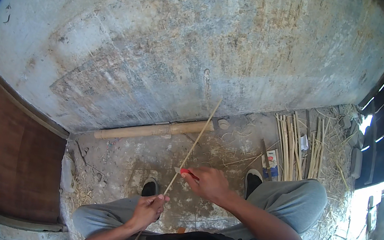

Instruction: The person sharpens a thin bamboo stick using a small red utility knife, peeling off thin shavings by hand while sitting on the floor.

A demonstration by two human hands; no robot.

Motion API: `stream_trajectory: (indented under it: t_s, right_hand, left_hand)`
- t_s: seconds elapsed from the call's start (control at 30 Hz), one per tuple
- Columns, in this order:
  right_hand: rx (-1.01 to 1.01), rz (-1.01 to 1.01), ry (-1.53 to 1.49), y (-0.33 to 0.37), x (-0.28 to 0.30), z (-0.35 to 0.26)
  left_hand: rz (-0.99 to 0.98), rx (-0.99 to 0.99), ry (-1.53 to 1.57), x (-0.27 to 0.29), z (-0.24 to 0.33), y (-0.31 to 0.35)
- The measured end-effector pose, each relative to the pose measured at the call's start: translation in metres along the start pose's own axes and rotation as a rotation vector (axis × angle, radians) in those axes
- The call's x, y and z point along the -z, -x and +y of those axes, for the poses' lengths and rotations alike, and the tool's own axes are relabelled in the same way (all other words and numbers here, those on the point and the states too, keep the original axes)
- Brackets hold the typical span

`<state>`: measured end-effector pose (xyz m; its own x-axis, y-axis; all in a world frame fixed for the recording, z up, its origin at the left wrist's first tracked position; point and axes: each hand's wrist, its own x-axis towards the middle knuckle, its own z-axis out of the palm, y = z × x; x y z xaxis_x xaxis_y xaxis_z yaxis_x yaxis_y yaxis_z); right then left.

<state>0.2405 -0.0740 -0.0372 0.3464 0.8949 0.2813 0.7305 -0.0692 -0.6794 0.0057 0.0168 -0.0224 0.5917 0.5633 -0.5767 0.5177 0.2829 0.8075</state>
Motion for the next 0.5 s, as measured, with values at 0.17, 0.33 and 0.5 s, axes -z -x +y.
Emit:
stream_trajectory:
  t_s: [0.17, 0.33, 0.5]
  right_hand:
    - [-0.033, 0.093, -0.009, -0.006, 0.002, 0.015]
    - [-0.081, 0.096, -0.015, -0.009, 0.009, 0.015]
    - [-0.086, 0.096, 0.031, -0.014, 0.012, 0.018]
  left_hand:
    - [0.008, -0.094, -0.147, -0.001, -0.009, 0.005]
    - [0.071, -0.262, -0.324, -0.006, -0.003, 0.01]
    - [0.054, -0.205, -0.268, -0.003, -0.003, 0.012]
